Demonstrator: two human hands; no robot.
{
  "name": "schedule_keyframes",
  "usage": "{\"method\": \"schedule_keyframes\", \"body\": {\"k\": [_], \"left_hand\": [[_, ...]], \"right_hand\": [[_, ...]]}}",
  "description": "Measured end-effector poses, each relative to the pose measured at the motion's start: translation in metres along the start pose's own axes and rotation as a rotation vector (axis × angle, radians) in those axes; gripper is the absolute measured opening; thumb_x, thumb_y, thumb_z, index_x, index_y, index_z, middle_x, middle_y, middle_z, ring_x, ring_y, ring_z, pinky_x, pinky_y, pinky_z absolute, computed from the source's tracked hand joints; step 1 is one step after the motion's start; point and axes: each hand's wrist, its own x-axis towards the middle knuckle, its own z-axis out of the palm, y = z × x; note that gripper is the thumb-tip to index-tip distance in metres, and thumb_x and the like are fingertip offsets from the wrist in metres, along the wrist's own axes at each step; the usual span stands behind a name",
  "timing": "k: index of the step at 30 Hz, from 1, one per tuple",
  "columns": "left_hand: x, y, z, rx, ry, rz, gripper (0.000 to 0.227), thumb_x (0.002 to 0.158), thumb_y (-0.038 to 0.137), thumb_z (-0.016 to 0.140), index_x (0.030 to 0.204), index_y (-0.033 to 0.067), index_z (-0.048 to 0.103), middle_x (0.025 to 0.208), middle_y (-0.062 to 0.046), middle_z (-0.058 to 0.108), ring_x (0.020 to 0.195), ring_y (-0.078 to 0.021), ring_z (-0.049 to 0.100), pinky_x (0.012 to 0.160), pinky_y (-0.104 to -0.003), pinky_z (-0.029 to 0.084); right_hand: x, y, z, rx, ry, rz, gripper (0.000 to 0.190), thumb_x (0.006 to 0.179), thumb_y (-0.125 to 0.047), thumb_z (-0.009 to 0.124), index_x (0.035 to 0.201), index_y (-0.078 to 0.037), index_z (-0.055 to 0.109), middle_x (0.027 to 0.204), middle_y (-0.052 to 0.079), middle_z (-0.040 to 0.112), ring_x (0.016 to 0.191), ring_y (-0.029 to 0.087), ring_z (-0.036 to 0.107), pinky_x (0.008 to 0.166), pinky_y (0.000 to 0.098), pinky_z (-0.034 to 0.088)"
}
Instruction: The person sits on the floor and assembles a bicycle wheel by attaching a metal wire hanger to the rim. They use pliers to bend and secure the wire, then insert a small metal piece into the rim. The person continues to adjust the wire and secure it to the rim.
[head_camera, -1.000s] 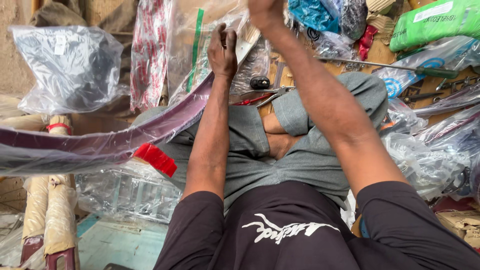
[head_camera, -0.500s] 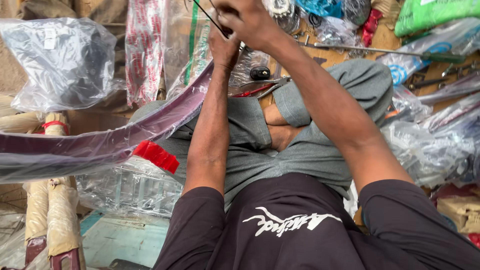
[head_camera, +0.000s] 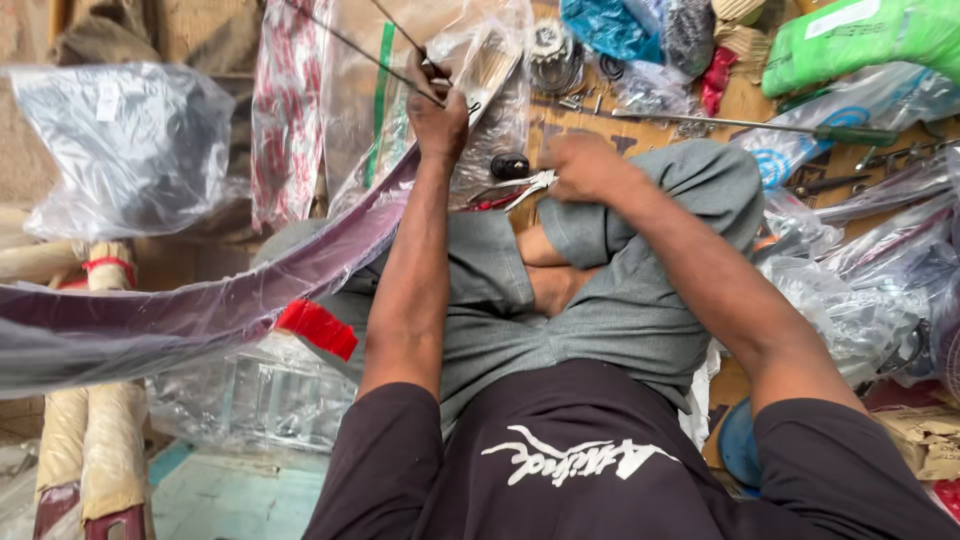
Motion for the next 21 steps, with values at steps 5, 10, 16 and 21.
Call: {"method": "schedule_keyframes", "body": {"k": [5,10,16,21], "left_hand": [[-0.003,0.003,-0.003,0.129,0.01,-0.009,0.068,0.083,0.0,0.059,0.149,0.0033,0.044,0.103,-0.008,0.072,0.086,-0.0151,0.071,0.083,-0.03,0.059],[0.0,0.013,-0.003,0.011,0.006,-0.145,0.067,0.082,0.0,0.056,0.148,0.0007,0.044,0.102,-0.01,0.072,0.08,-0.0152,0.069,0.075,-0.029,0.059],[0.003,-0.003,0.003,-0.206,0.047,-0.207,0.063,0.084,0.0,0.058,0.146,-0.0039,0.046,0.098,-0.011,0.068,0.075,-0.0141,0.064,0.071,-0.027,0.057],[0.0,-0.022,0.001,-0.384,0.034,-0.202,0.063,0.083,-0.001,0.056,0.145,-0.0088,0.046,0.095,-0.009,0.065,0.077,-0.0146,0.062,0.07,-0.028,0.057]], "right_hand": [[-0.007,0.0,-0.076,0.613,0.127,0.0,0.027,0.076,-0.026,0.079,0.096,-0.009,0.075,0.091,0.011,0.071,0.08,0.028,0.065,0.068,0.0432,0.053],[0.005,-0.028,-0.069,1.875,0.153,0.126,0.032,0.094,-0.031,0.078,0.113,-0.009,0.066,0.105,0.006,0.07,0.089,0.019,0.067,0.078,0.041,0.059],[0.011,-0.03,-0.028,2.0,0.197,0.336,0.03,0.104,-0.033,0.066,0.114,-0.006,0.061,0.089,0.013,0.071,0.066,0.019,0.064,0.048,0.0299,0.048],[0.021,-0.034,-0.017,1.986,-0.015,0.297,0.033,0.105,-0.021,0.053,0.116,0.009,0.059,0.106,0.02,0.074,0.099,0.034,0.077,0.062,0.0368,0.059]]}}
